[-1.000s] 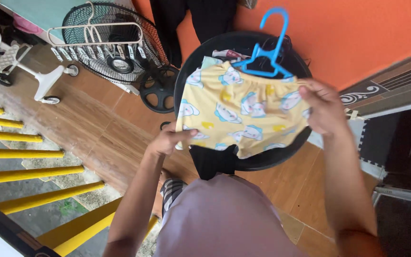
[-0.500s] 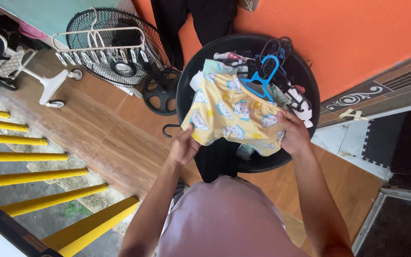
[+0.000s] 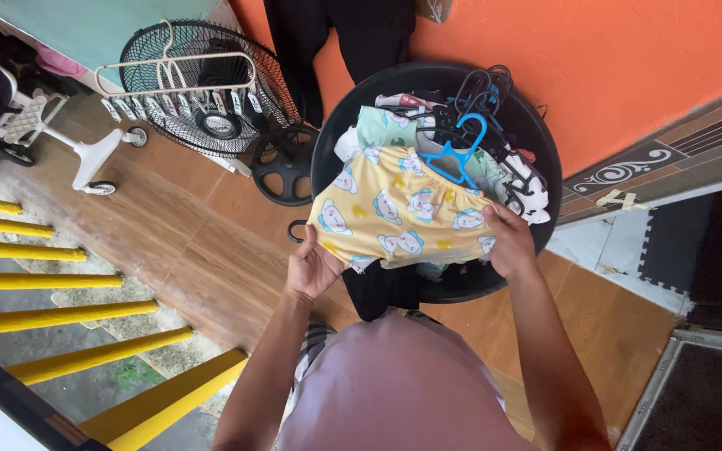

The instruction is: Hang various pieces of small clothing from a basket onto a window-mounted drying rack.

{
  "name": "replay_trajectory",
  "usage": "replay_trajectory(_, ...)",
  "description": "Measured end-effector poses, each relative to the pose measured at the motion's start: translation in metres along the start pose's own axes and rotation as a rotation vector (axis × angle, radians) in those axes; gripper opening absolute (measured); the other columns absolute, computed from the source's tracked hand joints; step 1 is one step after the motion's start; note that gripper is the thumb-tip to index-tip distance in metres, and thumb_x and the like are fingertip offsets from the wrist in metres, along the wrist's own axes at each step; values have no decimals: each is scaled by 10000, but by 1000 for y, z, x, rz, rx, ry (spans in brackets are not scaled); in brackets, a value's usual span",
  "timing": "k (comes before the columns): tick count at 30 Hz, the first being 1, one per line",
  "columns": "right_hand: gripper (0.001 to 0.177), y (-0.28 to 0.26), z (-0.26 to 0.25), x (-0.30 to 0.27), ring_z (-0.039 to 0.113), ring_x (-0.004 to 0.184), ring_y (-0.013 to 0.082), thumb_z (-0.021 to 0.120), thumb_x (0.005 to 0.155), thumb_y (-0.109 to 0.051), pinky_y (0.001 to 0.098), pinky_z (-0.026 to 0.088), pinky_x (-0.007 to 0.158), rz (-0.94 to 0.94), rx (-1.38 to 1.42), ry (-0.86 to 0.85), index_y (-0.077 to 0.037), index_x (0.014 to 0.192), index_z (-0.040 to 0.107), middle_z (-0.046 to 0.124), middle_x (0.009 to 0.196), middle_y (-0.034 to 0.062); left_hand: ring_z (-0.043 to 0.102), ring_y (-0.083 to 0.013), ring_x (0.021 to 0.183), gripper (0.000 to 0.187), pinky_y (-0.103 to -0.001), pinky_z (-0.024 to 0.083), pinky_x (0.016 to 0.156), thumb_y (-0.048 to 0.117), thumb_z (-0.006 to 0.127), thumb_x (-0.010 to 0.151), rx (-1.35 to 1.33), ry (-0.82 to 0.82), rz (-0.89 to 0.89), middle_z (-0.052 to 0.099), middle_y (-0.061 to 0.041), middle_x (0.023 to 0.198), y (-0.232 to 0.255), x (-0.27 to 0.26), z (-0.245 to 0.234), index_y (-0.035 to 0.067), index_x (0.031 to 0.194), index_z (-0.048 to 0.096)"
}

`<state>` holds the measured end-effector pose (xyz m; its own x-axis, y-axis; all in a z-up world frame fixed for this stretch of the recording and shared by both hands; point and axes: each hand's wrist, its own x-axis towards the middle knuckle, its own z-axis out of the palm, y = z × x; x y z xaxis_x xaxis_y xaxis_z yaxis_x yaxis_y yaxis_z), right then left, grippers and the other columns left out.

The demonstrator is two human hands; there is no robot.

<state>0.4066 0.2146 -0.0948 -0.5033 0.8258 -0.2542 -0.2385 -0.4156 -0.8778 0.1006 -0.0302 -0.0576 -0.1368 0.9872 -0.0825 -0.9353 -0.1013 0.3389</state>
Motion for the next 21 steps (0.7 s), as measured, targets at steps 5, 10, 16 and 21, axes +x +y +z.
replay_trajectory(5, 324, -8, 14, -1, 685, 1004, 163, 601, 1048, -172, 318, 559, 888, 35, 7, 25, 48, 1282, 647, 717, 1142, 93, 461, -352, 1438, 738, -570, 402, 1156, 573, 402, 1045, 50, 35, 24, 449, -160, 1581, 2, 0, -4, 70, 1580, 333)
replay_trajectory(10, 337, -12, 20, 1, 689, 1010, 168, 594, 1040, -171, 311, 559, 896, 39, 11, 25, 41, 1298, 643, 721, 1157, 104, 490, -343, 1420, 735, -568, 425, 1155, 571, 406, 1043, 93, 54, 49, 469, -165, 1562, 5, 1, -5, 61, 1568, 341)
replay_trajectory(16, 345, -19, 22, 3, 679, 1002, 164, 590, 1059, -169, 312, 556, 875, 36, -49, 59, 54, 1317, 642, 713, 1157, 112, 500, -336, 1409, 740, -565, 430, 1147, 554, 439, 1028, 142, 89, 35, 497, -177, 1537, 7, 2, 2, 45, 1557, 348)
replay_trajectory(21, 343, -16, 19, 13, 684, 1013, 169, 590, 1050, -169, 316, 560, 892, 42, -5, 28, 45, 1314, 636, 715, 1167, 109, 495, -351, 1395, 638, -615, 468, 1075, 435, 482, 1036, 202, 108, 90, 445, -144, 1561, 11, 3, 19, 180, 1576, 255)
